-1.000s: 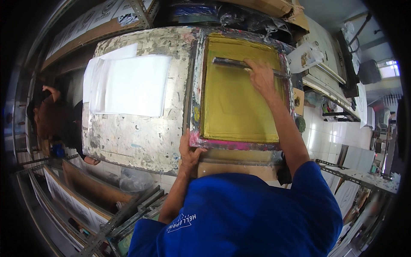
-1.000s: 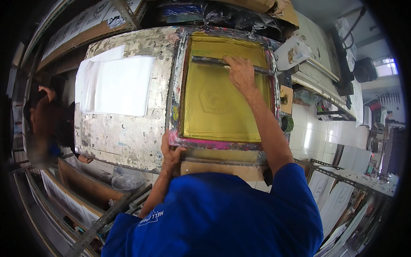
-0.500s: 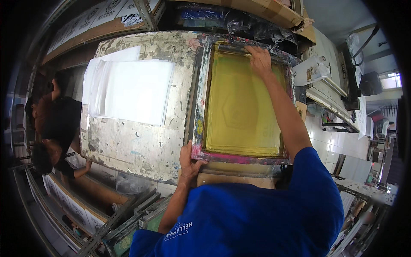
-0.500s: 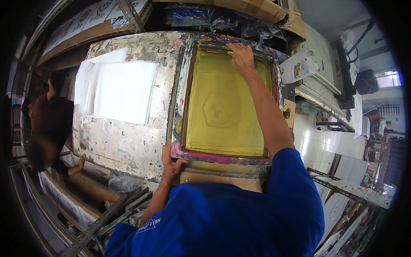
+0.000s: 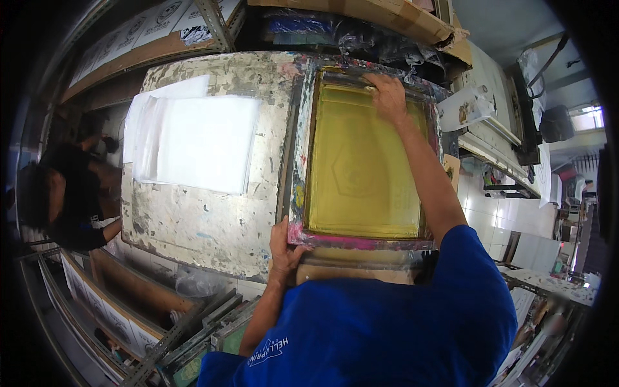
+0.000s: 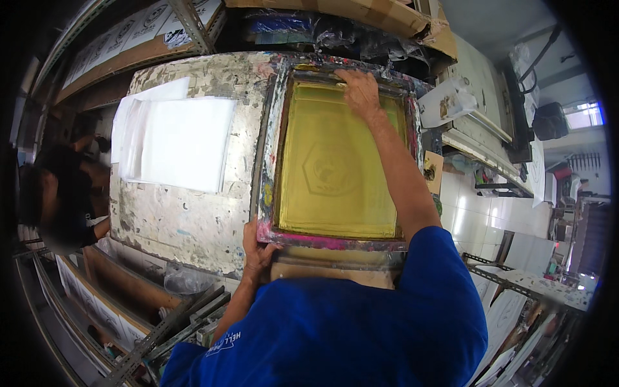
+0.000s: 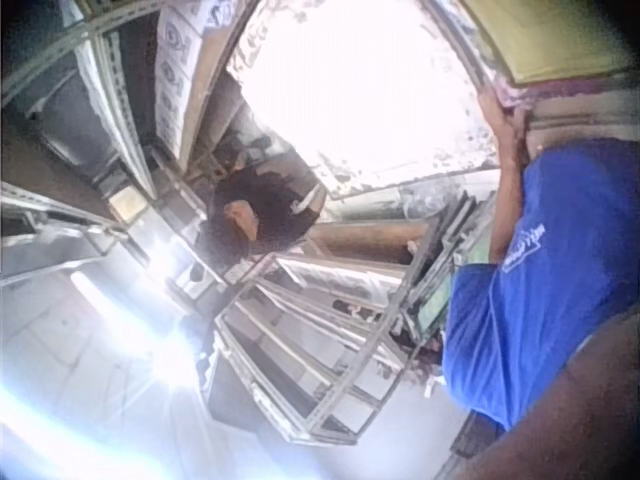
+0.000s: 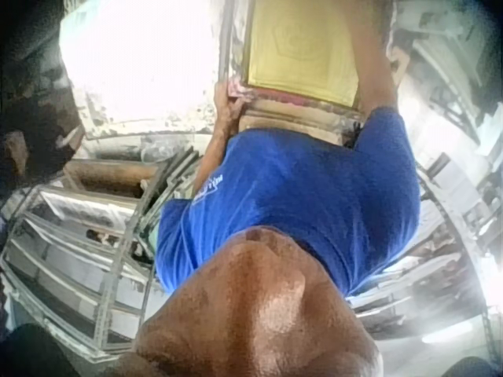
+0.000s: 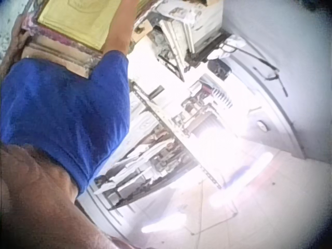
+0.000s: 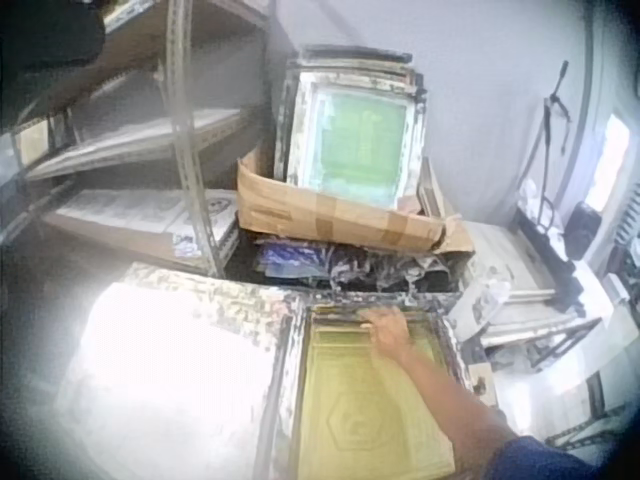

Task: The person performs screen printing by placing sheets of paper onto a board, lowering a mesh screen, and using a squeegee to spread ink across the surface. They lift the screen and set the printed paper aside before repeating the steps.

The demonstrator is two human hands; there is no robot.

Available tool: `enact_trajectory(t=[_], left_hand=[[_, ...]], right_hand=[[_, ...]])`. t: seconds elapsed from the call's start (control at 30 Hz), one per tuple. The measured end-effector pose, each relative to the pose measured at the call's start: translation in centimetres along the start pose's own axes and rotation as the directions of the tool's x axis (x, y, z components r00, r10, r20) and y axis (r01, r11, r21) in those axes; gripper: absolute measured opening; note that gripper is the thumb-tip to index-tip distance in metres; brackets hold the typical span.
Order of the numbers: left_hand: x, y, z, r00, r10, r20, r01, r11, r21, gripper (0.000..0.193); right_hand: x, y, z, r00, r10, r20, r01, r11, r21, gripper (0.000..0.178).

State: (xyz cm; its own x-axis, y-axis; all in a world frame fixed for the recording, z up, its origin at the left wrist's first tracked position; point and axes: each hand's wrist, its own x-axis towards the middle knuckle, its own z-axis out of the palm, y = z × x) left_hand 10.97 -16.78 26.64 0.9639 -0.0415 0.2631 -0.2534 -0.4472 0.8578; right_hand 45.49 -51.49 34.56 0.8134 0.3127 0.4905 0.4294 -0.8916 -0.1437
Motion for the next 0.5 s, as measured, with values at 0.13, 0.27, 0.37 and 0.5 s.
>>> enact_trajectory(t=[0.13,0.27,0.37,0.5], left_hand=[[-0.1,0.3,-0.3,1.000,-0.019,0.022,0.019,1.000,-0.005,0.101],[0.1,0.3,-0.2,1.000,-0.003,0.019,0.003,1.000,-0.019,0.102],[0.2,0.2,-0.1,1.000,0.017,0.018,-0.018,1.000,0.017,0.107],[0.1,0.3,-0.1,0.998,0.056,-0.006,-0.056,0.998,0.033,0.106]], right_hand=[[-0.7,0.3,0.5,0.996,0.040,0.080,-0.044,0.998,0.045,0.045],[-5.2,-3.7,-1.3,0.992,0.067,0.111,-0.072,0.997,0.033,0.041],[-10.5,-8.5,-4.9,0.981,0.094,0.170,-0.102,0.994,0.044,0.037],[-17.4,-16.5,-11.3,0.968,0.113,0.223,-0.140,0.984,0.110,0.036]])
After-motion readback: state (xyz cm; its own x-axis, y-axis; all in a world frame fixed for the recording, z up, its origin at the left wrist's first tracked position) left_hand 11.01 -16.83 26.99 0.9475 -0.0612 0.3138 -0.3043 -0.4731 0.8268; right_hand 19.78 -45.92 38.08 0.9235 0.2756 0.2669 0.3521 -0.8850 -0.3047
